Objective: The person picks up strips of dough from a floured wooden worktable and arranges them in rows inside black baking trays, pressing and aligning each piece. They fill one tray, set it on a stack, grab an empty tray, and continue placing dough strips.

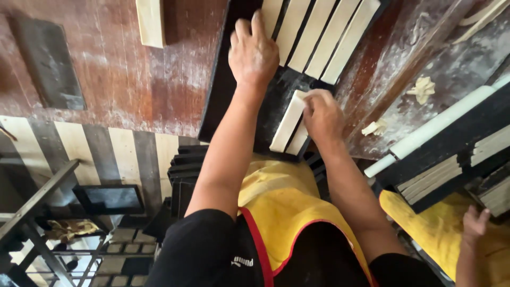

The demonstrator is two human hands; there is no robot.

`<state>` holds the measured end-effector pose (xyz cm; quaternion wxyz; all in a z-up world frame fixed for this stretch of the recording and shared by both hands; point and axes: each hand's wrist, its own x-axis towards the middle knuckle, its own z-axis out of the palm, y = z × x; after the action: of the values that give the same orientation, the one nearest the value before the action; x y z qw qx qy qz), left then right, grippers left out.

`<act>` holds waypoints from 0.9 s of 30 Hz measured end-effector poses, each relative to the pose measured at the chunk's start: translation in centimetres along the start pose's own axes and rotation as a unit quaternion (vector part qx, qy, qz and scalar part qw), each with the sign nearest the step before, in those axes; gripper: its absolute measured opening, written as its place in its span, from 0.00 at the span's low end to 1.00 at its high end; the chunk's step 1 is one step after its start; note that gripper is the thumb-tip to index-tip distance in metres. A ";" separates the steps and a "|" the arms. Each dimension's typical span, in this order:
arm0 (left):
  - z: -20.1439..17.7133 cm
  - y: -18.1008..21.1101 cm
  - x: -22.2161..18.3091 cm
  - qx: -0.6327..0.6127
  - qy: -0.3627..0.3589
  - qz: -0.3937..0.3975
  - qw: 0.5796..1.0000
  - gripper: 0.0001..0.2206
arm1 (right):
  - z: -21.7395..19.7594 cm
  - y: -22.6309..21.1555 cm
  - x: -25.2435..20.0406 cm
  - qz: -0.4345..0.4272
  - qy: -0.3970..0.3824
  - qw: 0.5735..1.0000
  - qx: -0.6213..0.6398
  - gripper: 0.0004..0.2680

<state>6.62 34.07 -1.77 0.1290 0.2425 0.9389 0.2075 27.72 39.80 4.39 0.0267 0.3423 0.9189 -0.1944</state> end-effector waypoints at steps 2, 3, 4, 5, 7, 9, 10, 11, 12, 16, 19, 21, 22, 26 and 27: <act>0.6 -0.1 -0.5 -0.042 0.025 -0.015 0.999 0.29 | 0.0 0.0 0.6 0.011 -0.121 0.982 0.144 0.06; 0.0 -0.1 -0.5 -0.042 0.024 -0.012 0.999 0.29 | -0.6 -1.1 2.0 0.013 -0.118 0.982 0.145 0.06; -0.5 0.0 -0.5 -0.068 0.045 -0.008 0.997 0.29 | -1.2 -2.2 3.6 0.007 -0.219 0.962 0.162 0.06; -1.1 0.1 -0.5 -0.093 0.065 -0.004 0.993 0.30 | -1.9 -3.2 5.1 0.000 -0.318 0.931 0.177 0.06; -2.2 -0.7 -1.3 -0.143 0.113 -0.019 0.983 0.26 | -0.9 -4.3 8.4 -0.004 -0.337 0.920 0.202 0.07; -3.9 -1.4 -2.7 -0.188 0.162 -0.033 0.968 0.23 | 0.3 -5.7 11.1 -0.012 -0.357 0.905 0.228 0.08; -4.8 -1.7 -3.5 -0.242 0.136 -0.092 0.956 0.21 | 0.9 -6.5 12.2 0.035 -0.231 0.932 0.277 0.11; -5.8 -1.9 -4.4 -0.295 0.107 -0.150 0.938 0.18 | 1.5 -7.3 13.3 0.082 -0.100 0.938 0.322 0.14; -5.6 -2.2 -5.4 -0.292 0.110 -0.150 0.938 0.18 | 1.0 -7.3 13.6 0.079 -0.102 0.937 0.325 0.14; -3.0 -3.3 -8.3 -0.313 -0.017 -0.197 0.929 0.27 | -1.1 -5.5 13.2 0.075 -0.004 0.975 0.208 0.23; -1.1 -3.2 -7.6 -0.297 -0.034 -0.200 0.933 0.33 | -0.9 -1.8 9.2 0.116 -0.077 0.985 0.103 0.14; -0.8 -2.5 -6.2 -0.278 -0.017 -0.188 0.942 0.34 | -1.4 -1.3 6.6 0.100 -0.125 0.986 0.048 0.10; -0.9 -2.0 -5.2 -0.303 -0.035 -0.210 0.929 0.34 | -2.2 -2.2 5.8 0.126 -0.199 0.972 -0.007 0.11; -1.7 -0.3 -4.3 -0.271 -0.010 -0.205 0.941 0.35 | -0.5 -0.8 1.2 0.067 -0.180 0.981 -0.040 0.10; -2.1 -0.1 -4.6 -0.270 -0.009 -0.205 0.941 0.35 | -0.2 -0.6 0.8 0.066 -0.179 0.981 -0.039 0.10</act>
<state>9.75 30.94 0.72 0.2379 0.0030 0.8757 0.4201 26.71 39.99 4.62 0.2171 0.3605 0.8814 -0.2147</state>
